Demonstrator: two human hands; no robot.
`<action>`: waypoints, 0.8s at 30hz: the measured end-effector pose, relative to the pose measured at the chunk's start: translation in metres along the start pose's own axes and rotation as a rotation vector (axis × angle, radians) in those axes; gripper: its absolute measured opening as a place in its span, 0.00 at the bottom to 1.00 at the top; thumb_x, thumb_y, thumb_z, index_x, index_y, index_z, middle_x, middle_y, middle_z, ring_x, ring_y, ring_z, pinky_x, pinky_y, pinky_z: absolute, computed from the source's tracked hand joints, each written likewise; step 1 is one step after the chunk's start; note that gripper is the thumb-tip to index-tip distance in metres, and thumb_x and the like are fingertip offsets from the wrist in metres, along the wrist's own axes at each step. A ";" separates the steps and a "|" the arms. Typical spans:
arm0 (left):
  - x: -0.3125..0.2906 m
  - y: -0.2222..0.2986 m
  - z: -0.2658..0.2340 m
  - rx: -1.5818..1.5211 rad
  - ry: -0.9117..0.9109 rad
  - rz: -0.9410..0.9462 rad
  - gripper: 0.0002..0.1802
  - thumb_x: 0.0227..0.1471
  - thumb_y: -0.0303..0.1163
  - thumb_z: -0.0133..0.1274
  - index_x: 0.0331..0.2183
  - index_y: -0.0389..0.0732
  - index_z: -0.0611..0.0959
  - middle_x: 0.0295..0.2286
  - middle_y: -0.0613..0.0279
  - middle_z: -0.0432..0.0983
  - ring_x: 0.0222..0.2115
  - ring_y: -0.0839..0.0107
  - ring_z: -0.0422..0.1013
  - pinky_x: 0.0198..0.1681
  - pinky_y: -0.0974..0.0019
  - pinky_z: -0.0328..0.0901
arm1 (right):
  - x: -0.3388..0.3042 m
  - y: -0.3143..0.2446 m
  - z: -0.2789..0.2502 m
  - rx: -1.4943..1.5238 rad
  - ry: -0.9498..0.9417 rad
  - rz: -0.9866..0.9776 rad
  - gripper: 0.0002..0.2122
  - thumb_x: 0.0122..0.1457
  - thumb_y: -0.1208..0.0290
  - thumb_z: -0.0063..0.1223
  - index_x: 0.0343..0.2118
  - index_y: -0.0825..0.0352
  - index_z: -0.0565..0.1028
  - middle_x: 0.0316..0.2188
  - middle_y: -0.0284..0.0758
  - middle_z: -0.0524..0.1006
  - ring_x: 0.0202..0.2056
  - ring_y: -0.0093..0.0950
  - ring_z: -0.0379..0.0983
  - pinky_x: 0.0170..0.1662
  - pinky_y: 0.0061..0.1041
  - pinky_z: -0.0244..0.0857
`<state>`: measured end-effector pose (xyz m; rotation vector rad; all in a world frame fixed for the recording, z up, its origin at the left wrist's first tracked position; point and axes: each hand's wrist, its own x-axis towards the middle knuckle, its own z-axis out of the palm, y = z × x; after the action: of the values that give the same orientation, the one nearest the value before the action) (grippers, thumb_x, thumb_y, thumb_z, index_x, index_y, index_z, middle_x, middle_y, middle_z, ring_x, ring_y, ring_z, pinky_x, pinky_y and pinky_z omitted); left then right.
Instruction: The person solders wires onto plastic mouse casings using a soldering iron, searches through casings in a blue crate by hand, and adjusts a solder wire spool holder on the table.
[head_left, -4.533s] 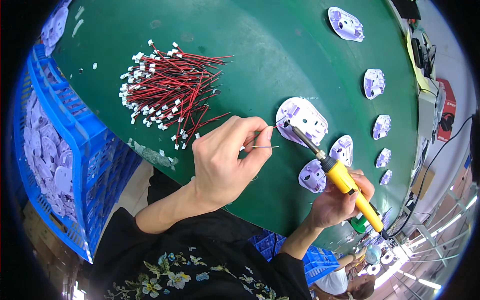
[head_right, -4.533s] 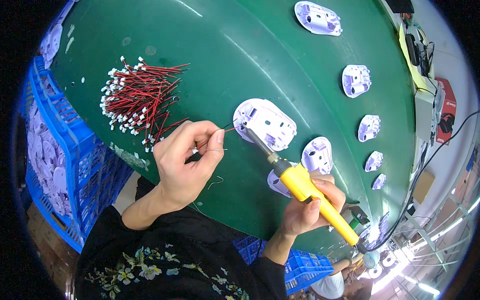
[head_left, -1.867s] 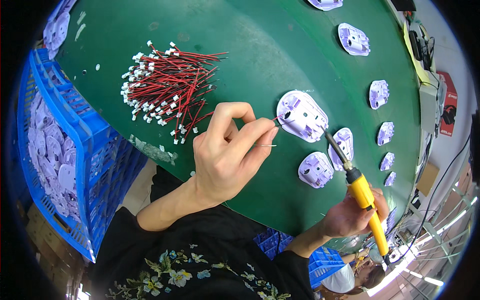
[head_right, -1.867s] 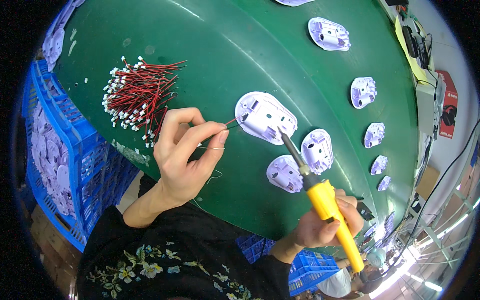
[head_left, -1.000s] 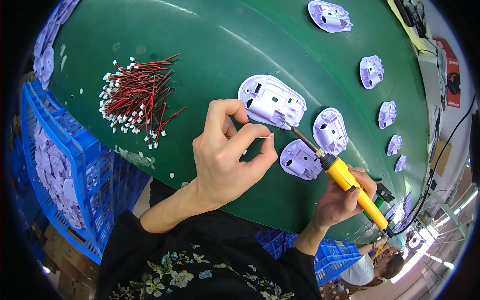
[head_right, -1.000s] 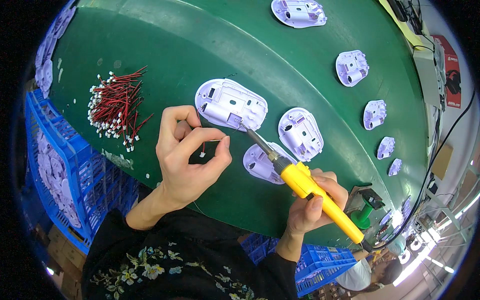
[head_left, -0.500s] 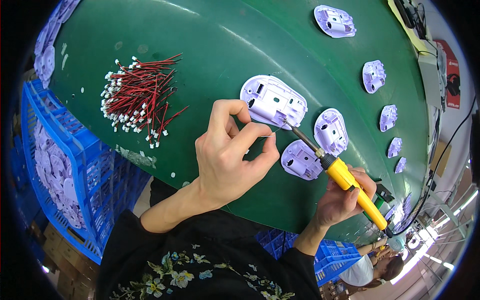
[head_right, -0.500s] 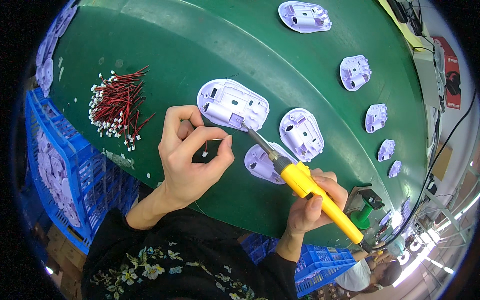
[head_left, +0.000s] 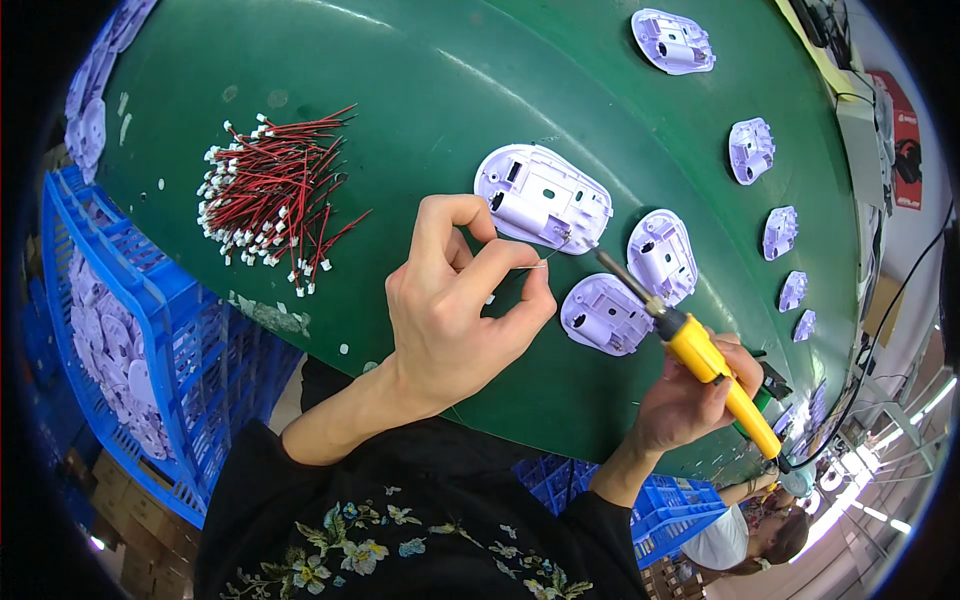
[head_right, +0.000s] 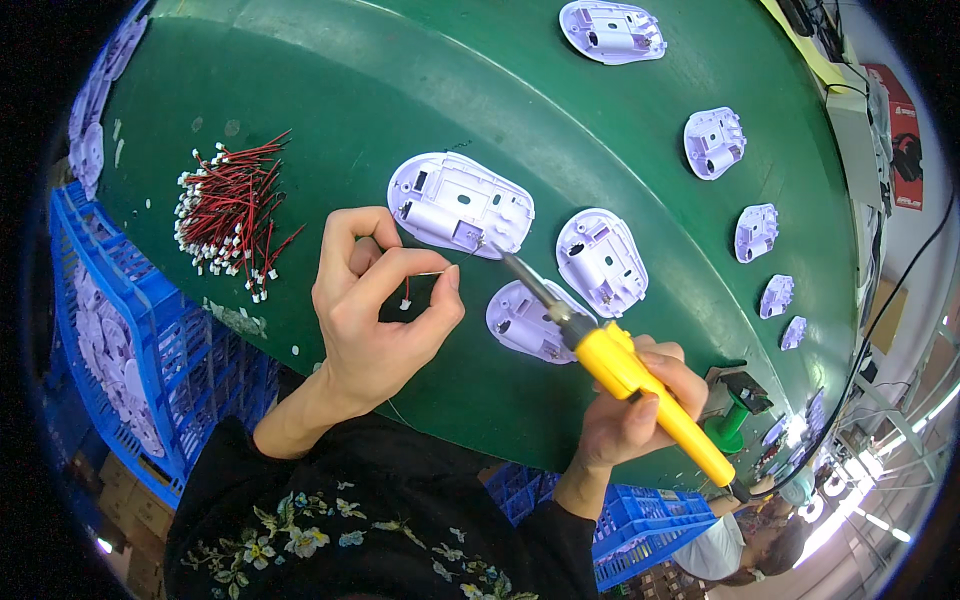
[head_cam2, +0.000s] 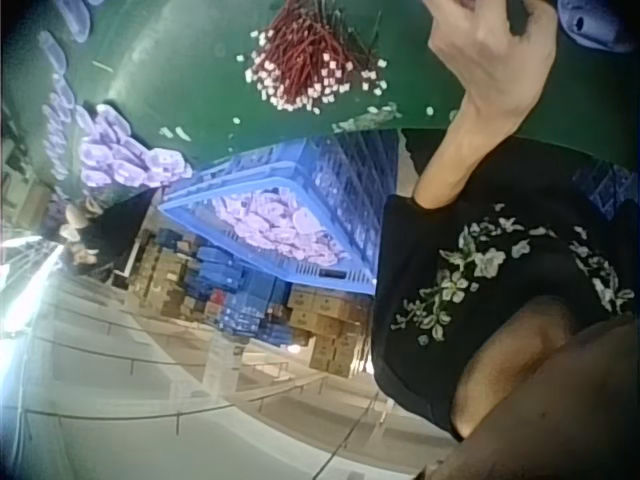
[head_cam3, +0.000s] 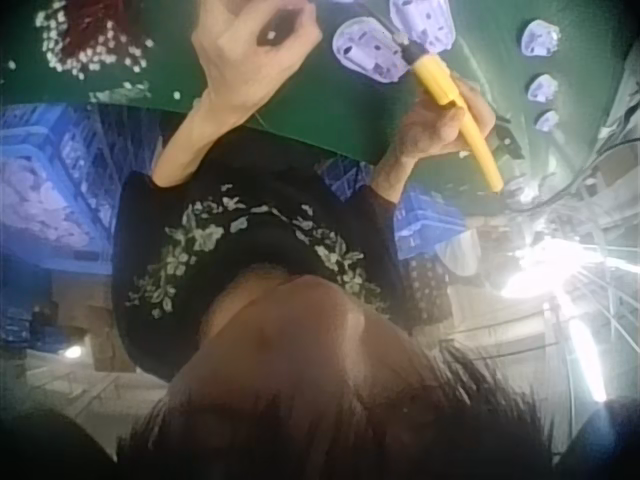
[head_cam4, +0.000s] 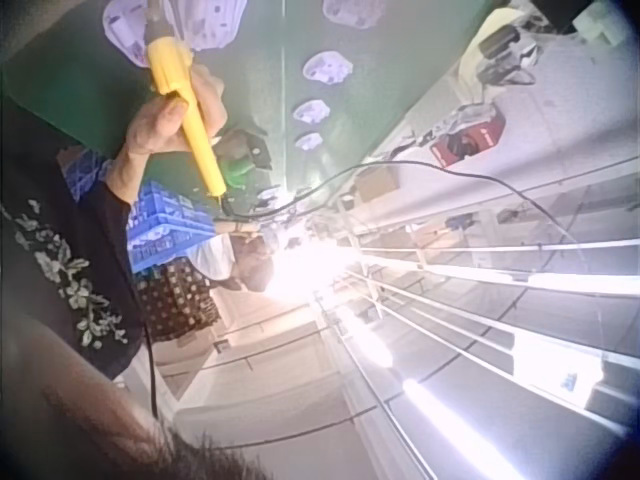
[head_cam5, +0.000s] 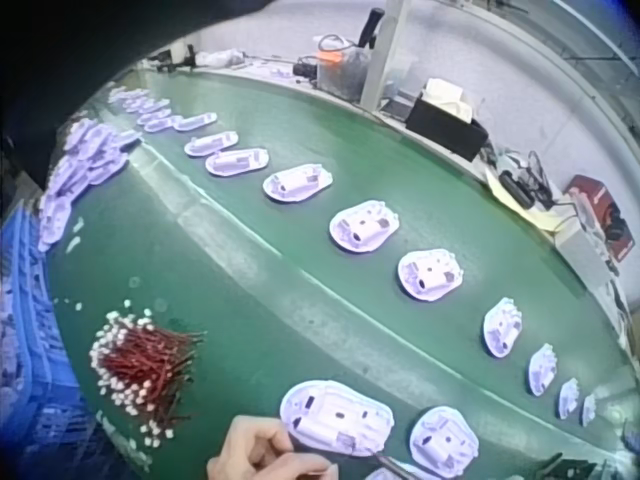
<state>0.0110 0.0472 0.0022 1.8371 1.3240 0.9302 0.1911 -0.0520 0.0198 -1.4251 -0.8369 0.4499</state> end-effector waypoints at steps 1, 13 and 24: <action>0.000 0.000 0.000 0.002 0.000 -0.001 0.09 0.33 0.19 0.62 0.23 0.37 0.81 0.30 0.63 0.60 0.17 0.80 0.59 0.19 0.74 0.53 | 0.002 -0.001 0.000 0.000 0.019 -0.002 0.17 0.59 0.57 0.50 0.36 0.70 0.67 0.23 0.37 0.66 0.18 0.23 0.62 0.22 0.19 0.56; 0.002 -0.003 -0.003 0.016 -0.006 0.009 0.09 0.33 0.19 0.62 0.24 0.37 0.81 0.31 0.63 0.60 0.18 0.79 0.61 0.19 0.74 0.55 | 0.008 -0.002 -0.007 -0.025 0.192 -0.033 0.16 0.60 0.59 0.47 0.39 0.70 0.67 0.28 0.39 0.67 0.21 0.25 0.65 0.17 0.15 0.59; 0.007 0.032 -0.078 -0.014 0.098 0.147 0.12 0.32 0.21 0.65 0.26 0.41 0.84 0.32 0.65 0.64 0.19 0.80 0.61 0.21 0.75 0.56 | -0.001 -0.020 -0.069 0.030 0.273 -0.071 0.17 0.63 0.57 0.43 0.43 0.69 0.66 0.37 0.41 0.70 0.28 0.23 0.65 0.26 0.17 0.57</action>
<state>-0.0390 0.0547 0.0702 1.9196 1.2500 1.1160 0.2366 -0.1017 0.0433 -1.3870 -0.6545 0.2060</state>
